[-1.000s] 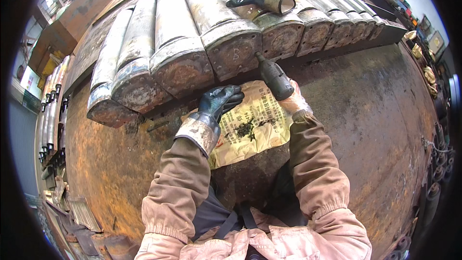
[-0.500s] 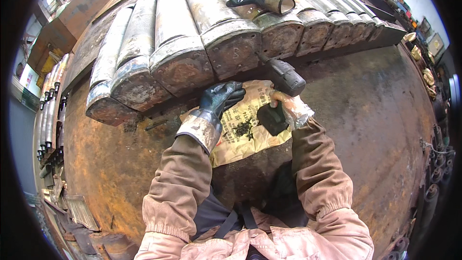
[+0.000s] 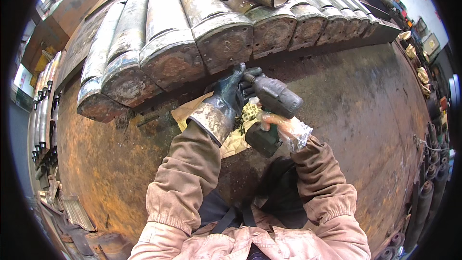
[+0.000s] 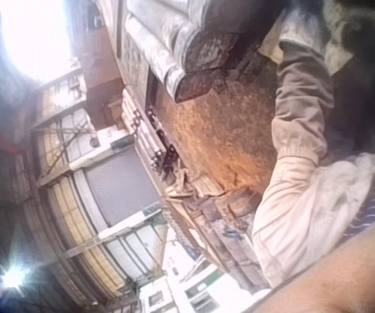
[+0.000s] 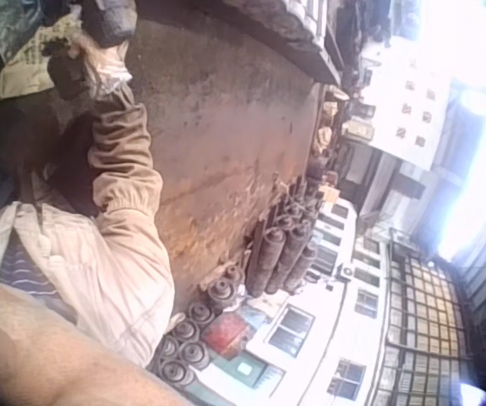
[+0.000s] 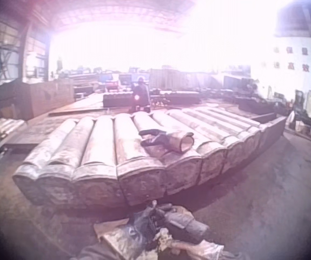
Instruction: The person uses a cordless drill to create holes in a row of large, cylindrical metal objects. They repeatedly pick up drill bits from a paper bag, insert them into the drill, and drill into the metal pieces one by one.
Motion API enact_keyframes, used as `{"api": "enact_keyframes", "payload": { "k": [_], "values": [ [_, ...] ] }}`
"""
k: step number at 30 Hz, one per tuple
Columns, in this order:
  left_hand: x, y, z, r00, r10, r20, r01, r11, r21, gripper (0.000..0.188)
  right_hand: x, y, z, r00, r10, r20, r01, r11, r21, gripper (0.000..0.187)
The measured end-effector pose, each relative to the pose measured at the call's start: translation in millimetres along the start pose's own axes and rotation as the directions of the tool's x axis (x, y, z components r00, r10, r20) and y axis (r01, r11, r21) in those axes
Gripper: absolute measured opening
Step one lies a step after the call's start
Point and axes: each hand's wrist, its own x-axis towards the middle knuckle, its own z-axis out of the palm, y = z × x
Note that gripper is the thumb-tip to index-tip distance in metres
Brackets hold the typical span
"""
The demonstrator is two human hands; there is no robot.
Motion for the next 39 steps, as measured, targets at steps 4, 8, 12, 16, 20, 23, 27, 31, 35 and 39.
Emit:
{"api": "enact_keyframes", "payload": {
  "k": [4,8,12,16,20,23,27,31,35,39],
  "values": [
    [3,-3,-5,0.991,0.039,0.131,-0.012,0.979,-0.203,0.055,-3,0,9,0.999,0.015,0.031,-0.015,1.0,0.005,0.041],
    [-1,2,-10,0.987,0.125,0.104,-0.108,0.981,-0.162,0.047,0,1,12,0.997,0.032,0.066,-0.034,0.999,0.019,0.044],
    [-8,11,4,0.971,0.197,-0.134,-0.199,0.98,-0.007,0.042,7,2,14,0.996,-0.033,0.078,0.043,0.992,-0.118,0.074],
    [-7,6,0,0.997,0.043,-0.063,-0.061,0.947,-0.315,0.043,22,19,-10,0.953,-0.187,0.239,0.243,0.942,-0.231,0.081],
    [-11,8,6,0.999,-0.011,-0.031,-0.006,0.873,-0.487,0.033,12,2,11,0.99,-0.074,0.123,0.094,0.981,-0.17,0.084],
    [-11,10,-1,0.98,0.143,-0.137,-0.182,0.924,-0.335,0.031,11,7,16,0.995,-0.039,0.09,0.048,0.994,-0.101,0.081],
    [-10,9,5,0.947,0.202,-0.252,-0.263,0.934,-0.242,0.029,11,9,18,1.0,0.013,0.006,-0.013,0.999,0.035,0.076],
    [-7,6,-9,0.996,0.001,-0.085,-0.042,0.872,-0.488,0.024,6,1,22,0.996,0.044,0.083,-0.049,0.997,0.055,0.046],
    [-8,4,-6,0.988,0.124,-0.096,-0.154,0.881,-0.447,0.025,8,5,24,0.998,0.017,0.065,-0.021,0.998,0.058,0.057],
    [-9,4,-2,0.9,0.337,-0.277,-0.354,0.935,-0.011,0.017,13,13,17,1.0,0.019,0.018,-0.019,1.0,-0.015,0.071]
  ]
}}
